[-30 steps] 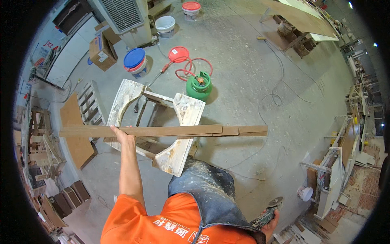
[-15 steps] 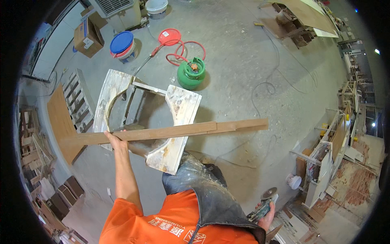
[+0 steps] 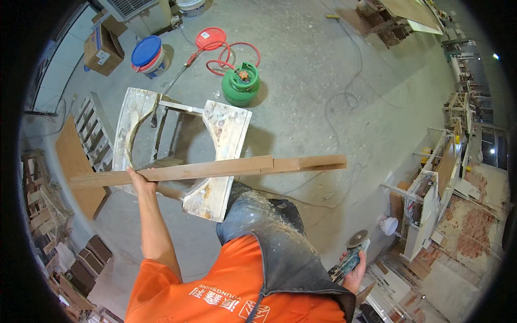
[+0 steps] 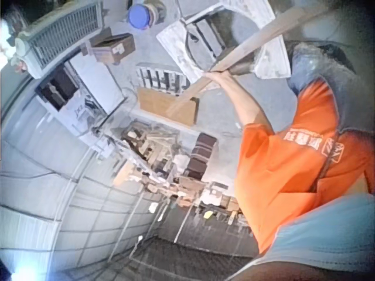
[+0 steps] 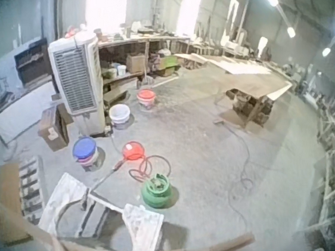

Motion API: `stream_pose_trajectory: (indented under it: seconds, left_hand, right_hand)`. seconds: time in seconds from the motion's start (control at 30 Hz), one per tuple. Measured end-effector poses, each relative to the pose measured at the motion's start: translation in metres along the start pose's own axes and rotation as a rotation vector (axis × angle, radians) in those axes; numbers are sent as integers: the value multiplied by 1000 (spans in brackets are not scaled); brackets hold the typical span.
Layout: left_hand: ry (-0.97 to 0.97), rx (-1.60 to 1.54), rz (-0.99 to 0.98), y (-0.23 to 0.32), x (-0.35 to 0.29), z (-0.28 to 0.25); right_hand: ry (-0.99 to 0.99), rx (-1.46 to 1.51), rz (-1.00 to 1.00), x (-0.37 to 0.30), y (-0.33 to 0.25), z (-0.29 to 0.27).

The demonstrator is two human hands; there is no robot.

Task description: The person uses a handheld electric sander to smooth the surfaces of several long, thin wooden strips. They hold each strip with one hand and move the sander along its length, then place the finished pieces on a nearby workbench.

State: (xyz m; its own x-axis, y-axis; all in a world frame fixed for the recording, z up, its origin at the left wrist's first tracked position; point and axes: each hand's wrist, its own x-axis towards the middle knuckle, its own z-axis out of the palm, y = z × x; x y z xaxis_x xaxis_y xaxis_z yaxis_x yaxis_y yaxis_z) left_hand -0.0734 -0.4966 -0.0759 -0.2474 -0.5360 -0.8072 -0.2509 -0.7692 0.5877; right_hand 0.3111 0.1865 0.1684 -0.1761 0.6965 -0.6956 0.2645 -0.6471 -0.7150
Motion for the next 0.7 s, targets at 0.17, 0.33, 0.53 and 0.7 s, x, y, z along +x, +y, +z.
stream_pose_trajectory:
  seconds: [0.17, 0.33, 0.53, 0.7]
  left_hand:
    - [-24, 51, 50, 2, 1, -1]
    - [261, 330, 117, 8, -14, 7]
    - [815, 1342, 1016, -12, -82, 26]
    - [-682, 1562, 1408, -58, -179, 93]
  right_hand:
    - [-32, 16, 74, 14, 2, -4]
    - [-255, 49, 107, 31, 6, -14]
    - [-199, 150, 47, 21, 12, -3]
    - [-236, 162, 66, 23, 21, -13]
